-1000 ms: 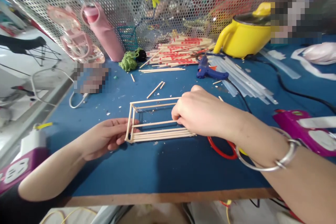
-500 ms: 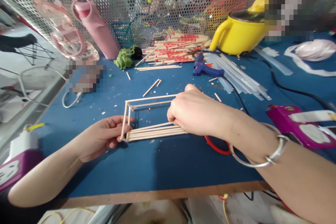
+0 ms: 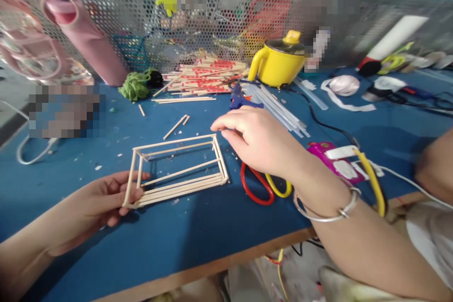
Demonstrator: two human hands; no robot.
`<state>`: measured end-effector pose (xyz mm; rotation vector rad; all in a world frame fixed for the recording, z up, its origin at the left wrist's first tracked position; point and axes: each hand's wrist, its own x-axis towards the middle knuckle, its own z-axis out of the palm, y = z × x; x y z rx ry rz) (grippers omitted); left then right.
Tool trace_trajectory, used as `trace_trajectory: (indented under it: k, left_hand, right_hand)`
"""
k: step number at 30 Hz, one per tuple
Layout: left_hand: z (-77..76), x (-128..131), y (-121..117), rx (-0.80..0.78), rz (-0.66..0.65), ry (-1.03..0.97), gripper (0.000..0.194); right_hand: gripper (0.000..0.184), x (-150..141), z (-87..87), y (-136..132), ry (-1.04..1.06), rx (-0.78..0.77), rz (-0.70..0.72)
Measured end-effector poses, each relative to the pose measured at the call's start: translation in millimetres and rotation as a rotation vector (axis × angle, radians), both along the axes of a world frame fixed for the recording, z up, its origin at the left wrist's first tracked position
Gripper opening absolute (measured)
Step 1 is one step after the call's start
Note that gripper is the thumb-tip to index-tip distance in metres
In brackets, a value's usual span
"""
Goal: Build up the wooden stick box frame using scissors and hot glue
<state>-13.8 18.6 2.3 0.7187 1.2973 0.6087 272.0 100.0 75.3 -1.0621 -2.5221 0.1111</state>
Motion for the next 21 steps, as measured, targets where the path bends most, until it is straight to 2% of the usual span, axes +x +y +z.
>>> trace_trajectory:
  k: [3,5,6,8,10,14,21]
  left_hand:
    - [-1.1,-0.8,-0.2,-0.008,0.006,-0.016,0.037]
    - [-1.7,-1.2,0.1,-0.009,0.006,-0.033,0.036]
    - [-2.0,-1.2,0.5,-0.013,0.002,-0.039,0.036]
    - [-2.4,-0.9,1.4,-0.016,-0.009,-0.049,0.038]
    - [-2.7,-0.5,2.2,-0.012,-0.007,-0.050,0.039]
    - [-3.1,-0.9,1.8,0.006,0.020,-0.036,0.036]
    - [-4.9,-3.5,-0.1,0.035,0.031,-0.081,0.029]
  right_hand:
    - [0.022,9.6,-5.2,-1.1,0.008,-0.081,-0.159]
    - [0.020,15.3,-11.7,0.0,-0.021,-0.218,-0.283]
    - [0.018,18.0,-15.7,0.7,-0.032,-0.319,-0.301]
    - [0.019,22.1,-24.9,1.1,-0.022,-0.540,-0.237]
    - [0.024,23.0,-34.5,-0.6,0.022,-0.678,-0.179]
    - [0.022,16.4,-49.2,-6.5,0.050,-0.678,-0.227]
    - [0.019,18.5,-60.0,-8.2,0.065,-0.642,-0.356]
